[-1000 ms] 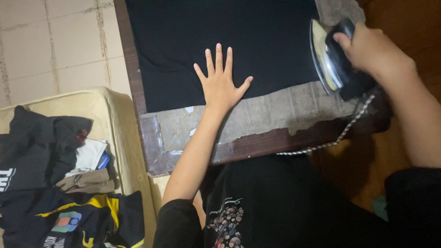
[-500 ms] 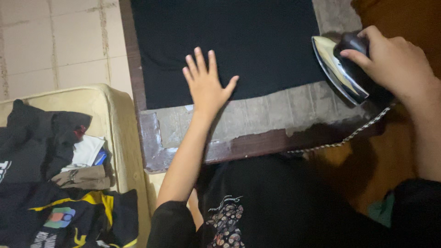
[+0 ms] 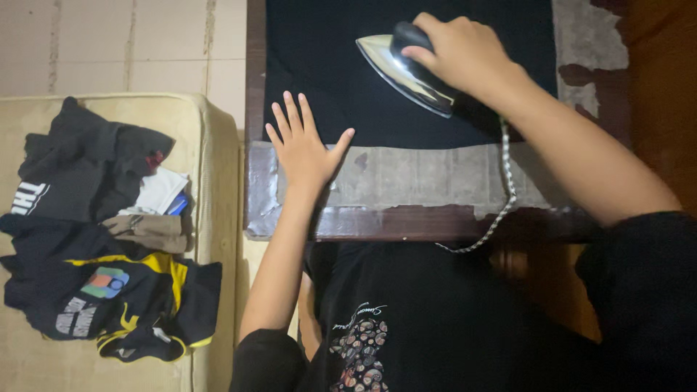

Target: The person irons a black t-shirt on a wooden table, then places it on a hanger and hangs it in a closet. They then unfold and iron a dark blue and yellow jersey on the same table.

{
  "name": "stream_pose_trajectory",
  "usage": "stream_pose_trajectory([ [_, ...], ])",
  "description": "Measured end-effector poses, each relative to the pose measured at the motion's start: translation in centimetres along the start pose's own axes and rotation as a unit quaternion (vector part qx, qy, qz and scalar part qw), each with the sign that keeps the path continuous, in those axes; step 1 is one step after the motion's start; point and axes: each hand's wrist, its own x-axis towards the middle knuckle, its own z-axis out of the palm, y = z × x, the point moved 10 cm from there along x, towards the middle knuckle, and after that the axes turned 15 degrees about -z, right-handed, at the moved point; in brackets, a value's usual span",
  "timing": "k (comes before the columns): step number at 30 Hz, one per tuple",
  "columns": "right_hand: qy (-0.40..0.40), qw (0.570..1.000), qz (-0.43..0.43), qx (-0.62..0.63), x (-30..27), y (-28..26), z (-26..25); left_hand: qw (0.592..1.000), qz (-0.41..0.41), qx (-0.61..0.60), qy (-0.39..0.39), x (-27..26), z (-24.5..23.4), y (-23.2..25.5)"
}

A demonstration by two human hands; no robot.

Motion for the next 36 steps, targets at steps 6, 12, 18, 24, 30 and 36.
stream_pose_trajectory([
  [6, -0.01, 0.998, -0.062, -0.006, 3.0, -1.6, 1.1, 0.999, -0.02, -0.018, 0.021, -1.3, -1.4, -1.3],
  [12, -0.112, 0.988, -0.108, -0.002, 3.1, -3.6, 2.5, 0.999, -0.043, -0.019, 0.023, -1.3, -1.6, -1.8],
  [18, -0.028, 0.995, -0.081, -0.057, 4.7, -3.3, 2.1, 0.998, -0.047, -0.031, 0.038, -1.4, -1.6, -2.4],
  [24, -0.097, 0.986, -0.13, -0.036, 5.1, -5.0, 2.8, 0.981, -0.048, -0.156, 0.104, -0.7, -4.7, -4.4],
  [30, -0.112, 0.989, -0.096, -0.018, 5.3, -5.4, 3.4, 0.976, -0.102, -0.169, 0.096, 0.6, -5.6, -8.2],
  [36, -0.064, 0.991, -0.117, -0.023, 5.9, -6.3, 2.6, 0.963, -0.09, -0.23, 0.108, 0.4, -6.0, -8.6],
])
